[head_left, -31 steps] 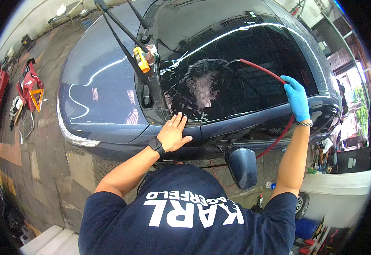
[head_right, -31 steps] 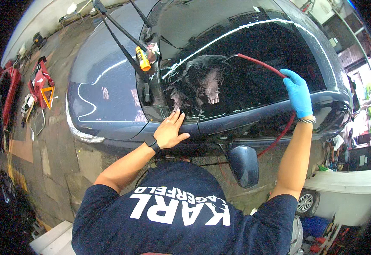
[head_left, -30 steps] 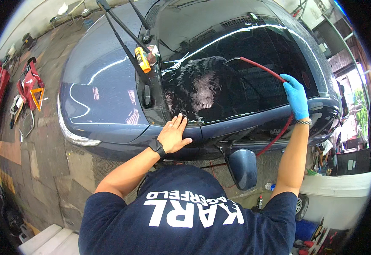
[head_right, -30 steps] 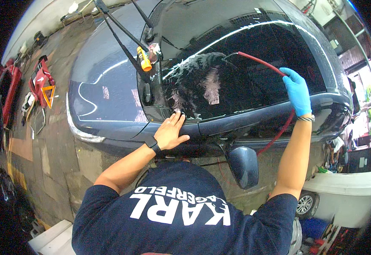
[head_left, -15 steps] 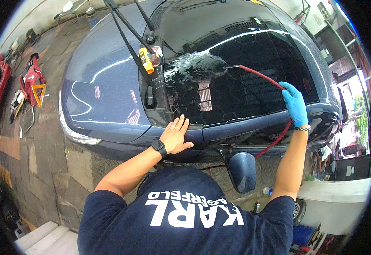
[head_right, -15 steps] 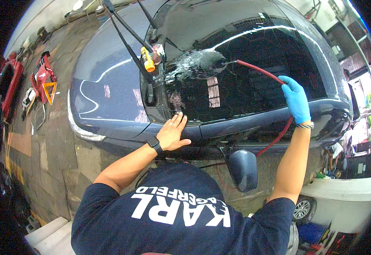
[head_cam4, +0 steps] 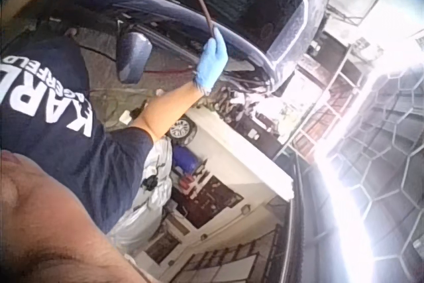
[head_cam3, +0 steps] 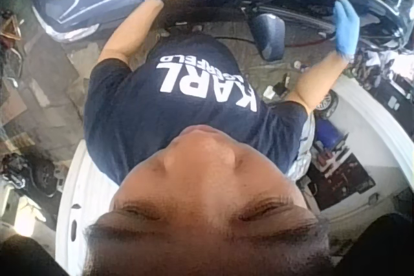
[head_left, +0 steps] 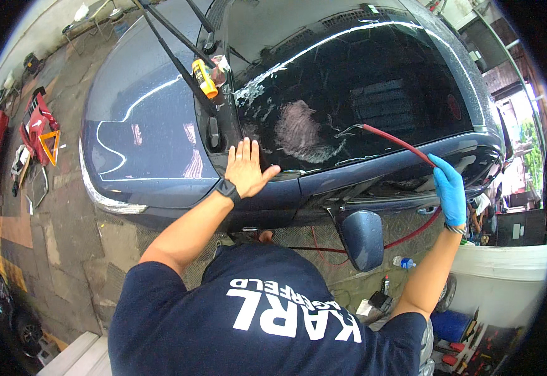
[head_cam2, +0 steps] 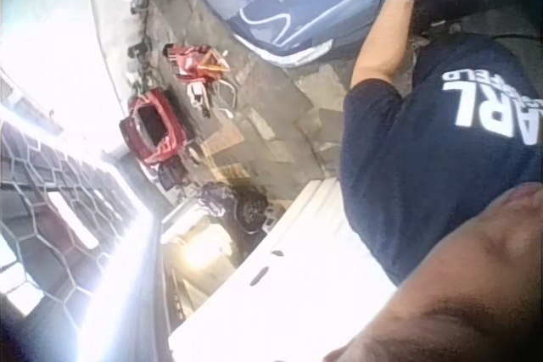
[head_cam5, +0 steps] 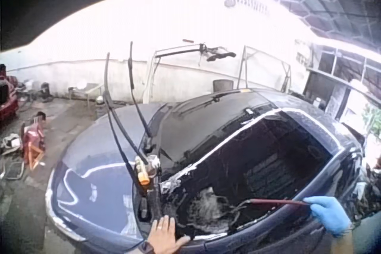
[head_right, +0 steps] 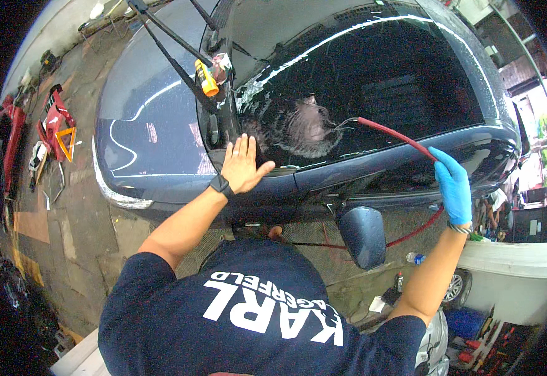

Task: The person applies a liquid from a bottle onto a car's rear windshield using a cloth, scrubbing the surface. They then use a red hose to rinse the windshield, moving the hose across the glass to remove the liquid.

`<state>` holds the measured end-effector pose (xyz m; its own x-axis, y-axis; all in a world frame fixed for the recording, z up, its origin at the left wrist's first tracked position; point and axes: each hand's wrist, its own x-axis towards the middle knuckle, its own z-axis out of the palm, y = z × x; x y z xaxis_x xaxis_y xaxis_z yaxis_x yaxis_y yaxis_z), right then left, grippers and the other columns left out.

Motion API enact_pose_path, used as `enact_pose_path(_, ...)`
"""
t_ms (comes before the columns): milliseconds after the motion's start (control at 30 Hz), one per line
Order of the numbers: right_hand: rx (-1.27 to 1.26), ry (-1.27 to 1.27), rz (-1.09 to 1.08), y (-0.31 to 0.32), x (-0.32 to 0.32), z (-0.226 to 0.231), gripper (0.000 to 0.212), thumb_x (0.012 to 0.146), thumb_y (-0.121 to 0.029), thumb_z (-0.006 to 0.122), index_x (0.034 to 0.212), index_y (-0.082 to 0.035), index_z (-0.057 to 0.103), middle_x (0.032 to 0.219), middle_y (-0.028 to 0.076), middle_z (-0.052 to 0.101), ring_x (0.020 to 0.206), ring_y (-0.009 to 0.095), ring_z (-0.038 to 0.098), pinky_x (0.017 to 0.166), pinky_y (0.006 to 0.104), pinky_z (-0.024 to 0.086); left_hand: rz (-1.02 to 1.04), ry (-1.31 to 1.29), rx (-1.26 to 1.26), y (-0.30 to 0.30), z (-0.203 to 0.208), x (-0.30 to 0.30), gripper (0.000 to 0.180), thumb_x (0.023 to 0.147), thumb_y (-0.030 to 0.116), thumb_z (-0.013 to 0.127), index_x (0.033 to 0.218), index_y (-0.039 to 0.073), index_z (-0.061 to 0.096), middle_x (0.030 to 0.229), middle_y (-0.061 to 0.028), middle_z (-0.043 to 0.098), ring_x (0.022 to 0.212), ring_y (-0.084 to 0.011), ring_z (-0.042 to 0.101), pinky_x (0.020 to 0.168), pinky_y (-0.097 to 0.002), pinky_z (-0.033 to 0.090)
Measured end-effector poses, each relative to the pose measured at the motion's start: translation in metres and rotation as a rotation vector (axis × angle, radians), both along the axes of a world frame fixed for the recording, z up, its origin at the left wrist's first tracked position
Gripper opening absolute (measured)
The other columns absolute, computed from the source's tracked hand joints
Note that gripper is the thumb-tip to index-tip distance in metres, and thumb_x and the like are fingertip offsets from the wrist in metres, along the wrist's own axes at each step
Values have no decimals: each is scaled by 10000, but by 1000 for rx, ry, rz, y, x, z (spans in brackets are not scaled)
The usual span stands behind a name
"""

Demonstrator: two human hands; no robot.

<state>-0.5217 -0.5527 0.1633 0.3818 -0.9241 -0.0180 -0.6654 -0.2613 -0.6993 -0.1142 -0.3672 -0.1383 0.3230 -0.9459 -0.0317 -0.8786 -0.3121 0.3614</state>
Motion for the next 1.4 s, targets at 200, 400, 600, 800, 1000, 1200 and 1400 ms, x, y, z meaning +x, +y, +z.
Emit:
enact_pose_path(200,-52,22,-19,27,-29,-22,368,1063,-97,561,1420,-53,641,867,-85,535,756,24,449,660,200,386,47,433,-371,-53,8,23,778,1047,524,580,1570,-29,422,1529,-324,522,1437,-436,513,1205,-509,383)
enact_pose_path(400,-19,49,63,52,10,-12,217,1046,-139,594,1198,-23,697,851,-33,605,774,73,525,704,266,463,322,2012,-311,-122,39,-31,312,1120,384,541,1059,95,641,921,-49,680,794,-209,670,695,-373,553)
enact_pose_path(600,-88,92,228,47,39,-13,246,1051,-150,587,1223,-4,684,769,77,633,685,148,563,656,336,492,524,2170,-405,-154,33,-27,428,1113,501,515,847,170,573,692,19,517,608,-138,506,538,-299,417)
enact_pose_path(800,38,-49,258,31,-2,-34,236,1062,-128,572,1238,-19,684,798,-47,535,713,60,470,620,262,402,328,1712,-312,-158,19,-70,552,1079,610,483,832,130,600,679,-34,553,525,-200,540,438,-408,385)
enact_pose_path(1000,-36,-123,431,-12,-39,-41,254,1096,-154,541,1288,-36,660,816,-78,482,693,31,408,590,228,340,140,464,-693,-177,2,-80,628,1117,535,396,1105,19,755,1108,-275,747,1133,-465,687,963,-523,515)
enact_pose_path(1200,24,-256,389,-56,-80,-97,248,1105,-143,514,1274,-35,659,789,-75,449,674,34,392,575,238,322,36,225,-235,-160,55,-120,451,1103,305,451,1009,-3,766,988,-301,732,955,-468,724,869,-560,558)
enact_pose_path(1400,-68,-342,433,-100,-83,-146,247,1104,-149,500,1241,-25,664,781,-69,430,668,41,374,568,250,313,181,269,-524,-153,167,-201,533,849,151,715,1326,-35,566,1331,-303,594,1246,-476,603,1061,-529,501)
